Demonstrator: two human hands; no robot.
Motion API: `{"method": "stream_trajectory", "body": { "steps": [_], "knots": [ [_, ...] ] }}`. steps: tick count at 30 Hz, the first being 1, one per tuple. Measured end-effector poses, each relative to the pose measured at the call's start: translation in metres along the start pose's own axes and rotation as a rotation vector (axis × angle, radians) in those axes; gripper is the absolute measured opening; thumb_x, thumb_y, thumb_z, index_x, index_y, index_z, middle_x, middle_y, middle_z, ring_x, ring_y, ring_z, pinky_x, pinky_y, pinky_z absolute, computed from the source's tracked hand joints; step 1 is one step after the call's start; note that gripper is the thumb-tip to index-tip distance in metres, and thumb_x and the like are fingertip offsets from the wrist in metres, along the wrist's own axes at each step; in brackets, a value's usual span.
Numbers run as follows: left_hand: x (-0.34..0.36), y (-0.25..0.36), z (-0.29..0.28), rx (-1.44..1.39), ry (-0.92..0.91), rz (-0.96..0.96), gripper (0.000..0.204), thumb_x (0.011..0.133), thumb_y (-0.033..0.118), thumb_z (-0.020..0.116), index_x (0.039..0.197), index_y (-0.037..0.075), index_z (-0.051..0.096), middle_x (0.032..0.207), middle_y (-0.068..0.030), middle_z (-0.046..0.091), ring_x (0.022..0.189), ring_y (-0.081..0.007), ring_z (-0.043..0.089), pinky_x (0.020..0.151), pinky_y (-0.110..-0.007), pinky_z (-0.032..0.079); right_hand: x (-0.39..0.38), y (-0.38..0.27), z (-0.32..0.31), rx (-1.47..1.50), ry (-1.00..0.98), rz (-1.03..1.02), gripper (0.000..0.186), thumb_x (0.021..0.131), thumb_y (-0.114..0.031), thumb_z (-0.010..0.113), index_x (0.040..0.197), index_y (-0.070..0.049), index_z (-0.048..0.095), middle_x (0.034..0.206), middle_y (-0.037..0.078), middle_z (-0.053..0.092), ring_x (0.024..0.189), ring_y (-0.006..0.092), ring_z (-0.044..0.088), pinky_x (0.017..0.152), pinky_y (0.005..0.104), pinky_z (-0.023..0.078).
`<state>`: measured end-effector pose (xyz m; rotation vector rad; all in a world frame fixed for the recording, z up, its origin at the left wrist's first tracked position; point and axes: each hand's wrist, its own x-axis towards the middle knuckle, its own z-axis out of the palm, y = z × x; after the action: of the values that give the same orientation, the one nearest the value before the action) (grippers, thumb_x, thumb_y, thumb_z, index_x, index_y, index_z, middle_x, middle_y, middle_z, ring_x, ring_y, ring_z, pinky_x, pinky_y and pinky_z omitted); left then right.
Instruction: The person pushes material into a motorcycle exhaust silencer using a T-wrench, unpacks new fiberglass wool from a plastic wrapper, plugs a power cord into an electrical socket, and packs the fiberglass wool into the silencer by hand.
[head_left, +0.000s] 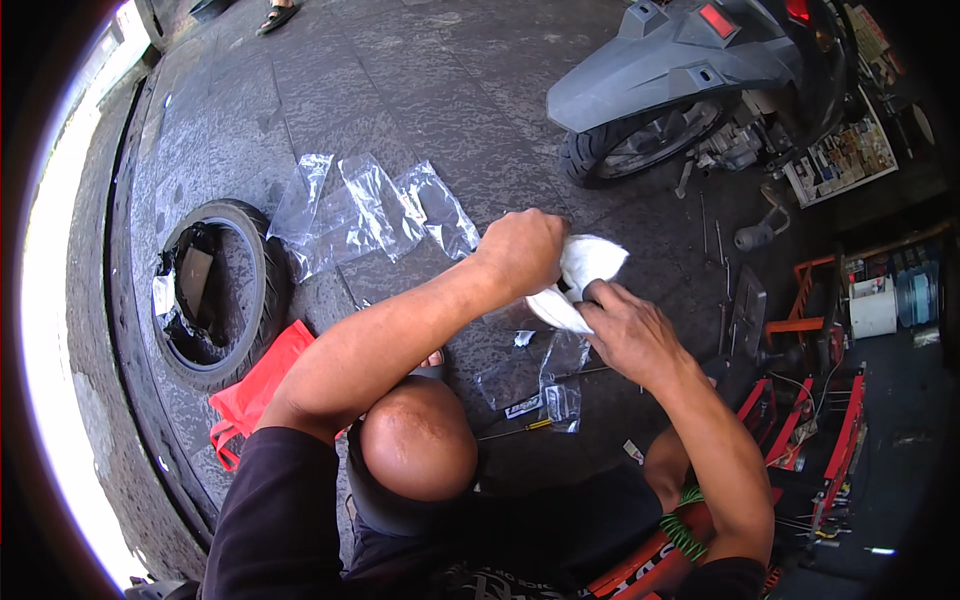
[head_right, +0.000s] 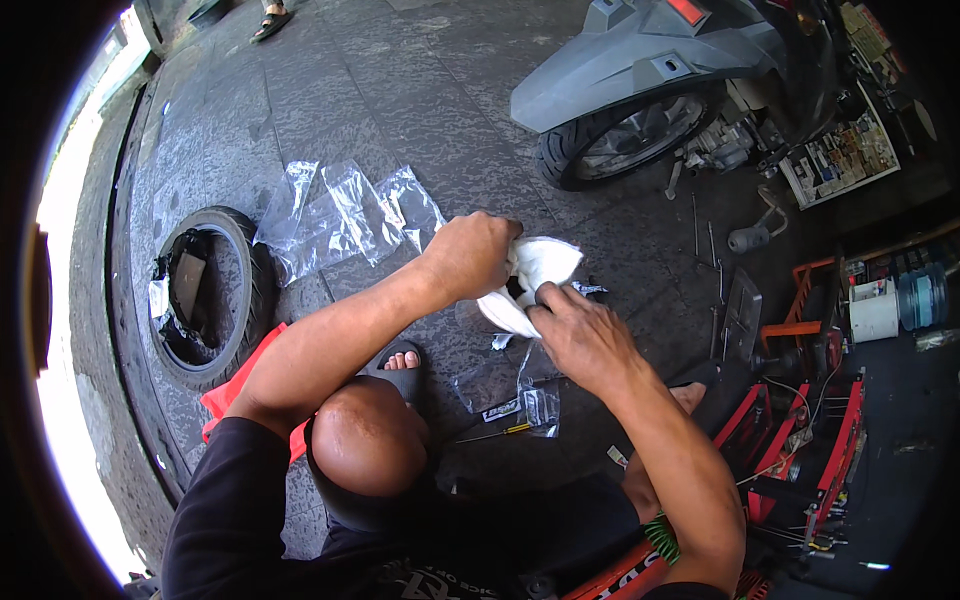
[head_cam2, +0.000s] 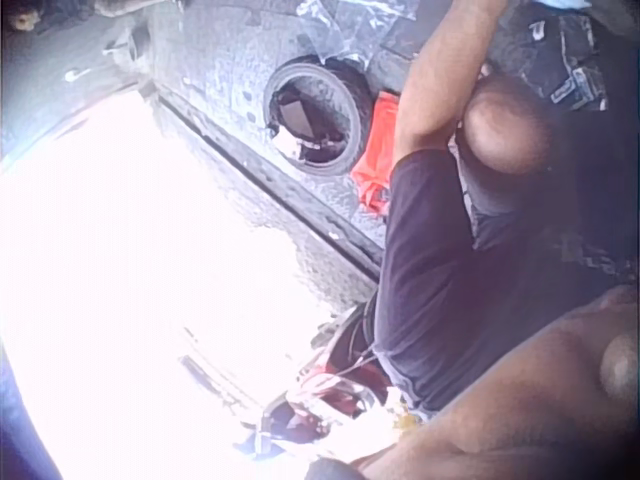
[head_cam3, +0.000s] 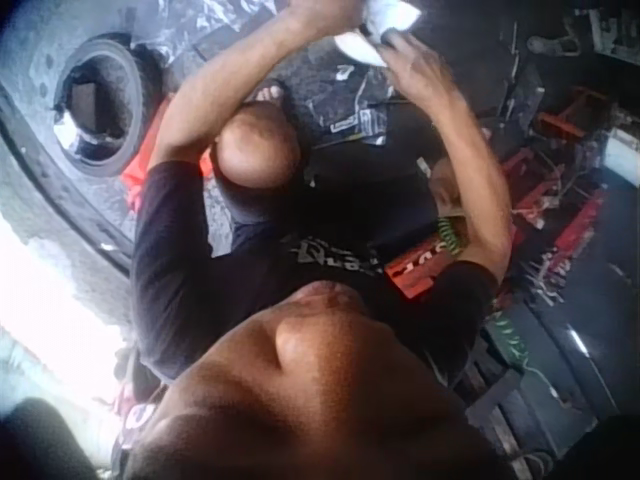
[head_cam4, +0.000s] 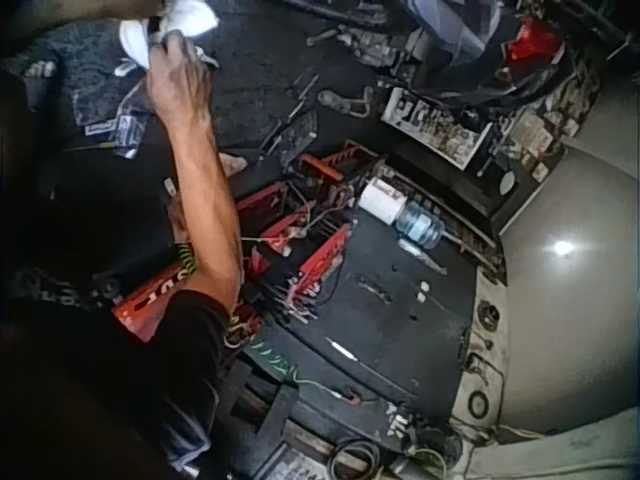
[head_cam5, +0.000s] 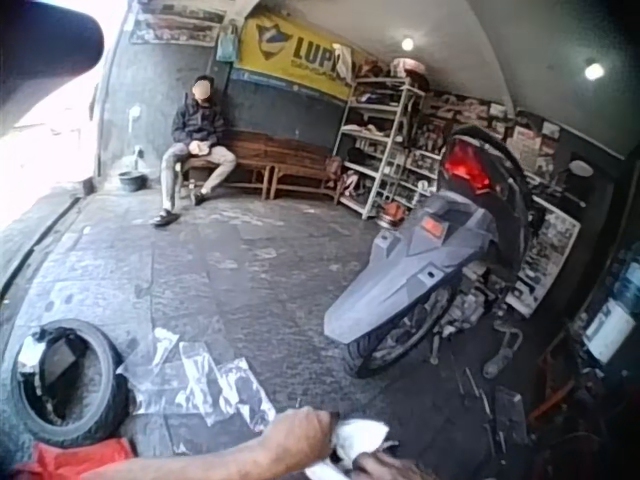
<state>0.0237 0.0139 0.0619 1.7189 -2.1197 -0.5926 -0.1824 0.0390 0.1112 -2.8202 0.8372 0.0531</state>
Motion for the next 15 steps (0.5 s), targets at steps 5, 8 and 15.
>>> {"method": "stream_trajectory", "body": {
  "steps": [5, 8, 15],
  "knots": [
    [0.000, 0.000, 0.005, -0.057, 0.014, -0.016, 0.033, 0.074, 0.009, 0.071, 0.106, 0.001, 0.069, 0.087, -0.0228, 0.072, 0.086, -0.0390, 0.072, 0.077, -0.045, 0.059, 0.006, -0.014, -0.007, -0.288, -0.032, 0.073, 0.017, 0.075, -0.012, 0.074, 0.088, -0.002, 0.071, 0.102, 0.012, 0.056, 0.097, 0.0288, 0.058, 0.080, 0.0426, 0.052],
    [0.005, -0.001, 0.006, -0.066, 0.065, -0.018, 0.033, 0.075, 0.008, 0.070, 0.107, 0.000, 0.068, 0.085, -0.0237, 0.072, 0.086, -0.0393, 0.072, 0.076, -0.046, 0.059, 0.014, -0.015, -0.008, -0.295, -0.152, 0.224, 0.019, 0.080, -0.019, 0.072, 0.089, -0.002, 0.072, 0.092, 0.016, 0.066, 0.089, 0.0337, 0.066, 0.079, 0.0466, 0.053],
    [0.003, -0.002, 0.005, -0.119, 0.135, 0.011, 0.032, 0.075, 0.009, 0.070, 0.105, -0.001, 0.067, 0.087, -0.0244, 0.071, 0.088, -0.0413, 0.070, 0.079, -0.047, 0.057, 0.020, 0.009, -0.009, -0.072, -0.308, 0.319, 0.020, 0.084, -0.017, 0.065, 0.096, -0.002, 0.071, 0.089, 0.023, 0.072, 0.087, 0.0409, 0.070, 0.084, 0.0522, 0.053]
  ]
}}
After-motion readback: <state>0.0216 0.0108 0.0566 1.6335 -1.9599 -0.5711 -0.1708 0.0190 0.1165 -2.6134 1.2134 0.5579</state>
